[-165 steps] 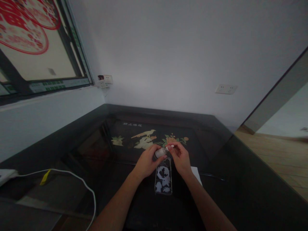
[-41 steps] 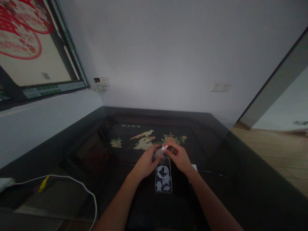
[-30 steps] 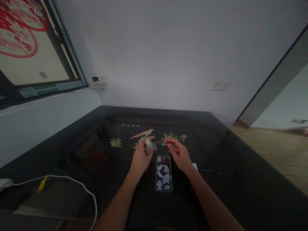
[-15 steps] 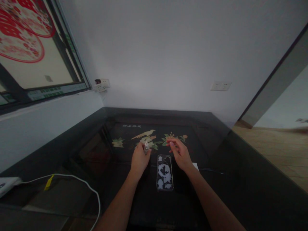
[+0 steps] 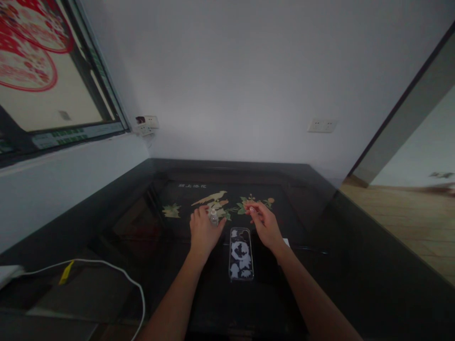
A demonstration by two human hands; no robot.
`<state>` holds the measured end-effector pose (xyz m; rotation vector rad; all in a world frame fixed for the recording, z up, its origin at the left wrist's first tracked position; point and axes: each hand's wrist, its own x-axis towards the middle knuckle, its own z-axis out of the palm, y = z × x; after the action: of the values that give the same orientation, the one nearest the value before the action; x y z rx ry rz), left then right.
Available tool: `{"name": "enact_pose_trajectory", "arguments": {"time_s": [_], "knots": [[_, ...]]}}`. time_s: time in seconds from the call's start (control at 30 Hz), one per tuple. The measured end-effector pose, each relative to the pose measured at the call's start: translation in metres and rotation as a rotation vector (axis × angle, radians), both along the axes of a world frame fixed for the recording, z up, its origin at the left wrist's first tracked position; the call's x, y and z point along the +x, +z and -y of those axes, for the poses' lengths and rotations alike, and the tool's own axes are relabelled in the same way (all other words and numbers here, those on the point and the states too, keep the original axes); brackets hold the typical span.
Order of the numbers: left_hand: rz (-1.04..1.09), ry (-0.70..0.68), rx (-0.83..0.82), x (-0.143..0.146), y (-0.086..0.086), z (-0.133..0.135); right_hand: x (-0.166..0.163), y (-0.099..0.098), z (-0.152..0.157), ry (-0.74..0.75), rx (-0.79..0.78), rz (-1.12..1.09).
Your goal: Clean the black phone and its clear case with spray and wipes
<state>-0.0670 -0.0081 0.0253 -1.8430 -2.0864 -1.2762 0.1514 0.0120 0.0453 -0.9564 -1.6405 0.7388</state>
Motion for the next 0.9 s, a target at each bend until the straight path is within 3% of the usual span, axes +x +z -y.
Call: {"name": "enact_pose_trajectory", "arguments": {"time_s": [0.07, 0.13, 0.23, 0.37, 0.47, 0.6, 0.9], "knots": [[0.059, -0.053, 0.152, 0.004, 0.013, 0.008, 0.001, -0.001, -0.002, -0.015, 0.001, 0.010], [0.119, -0.193, 0.167, 0.009, 0.023, 0.017, 0.003, -0.002, -0.004, -0.032, 0.009, 0.018], [0.013, -0.451, -0.087, 0.021, 0.028, 0.025, 0.007, -0.002, -0.008, -0.059, 0.009, 0.021], [-0.146, -0.620, -0.368, 0.034, 0.021, 0.023, 0.017, -0.001, -0.015, -0.135, -0.003, 0.074], [-0.164, -0.596, -0.459, 0.033, 0.012, 0.019, 0.028, 0.000, -0.021, -0.194, -0.044, 0.204], [-0.206, -0.520, -0.573, 0.024, 0.005, 0.015, 0.048, -0.002, -0.019, -0.161, -0.157, 0.341], [-0.302, -0.408, -0.652, 0.027, 0.006, 0.017, 0.107, -0.027, 0.032, -0.322, -0.299, 0.712]]}}
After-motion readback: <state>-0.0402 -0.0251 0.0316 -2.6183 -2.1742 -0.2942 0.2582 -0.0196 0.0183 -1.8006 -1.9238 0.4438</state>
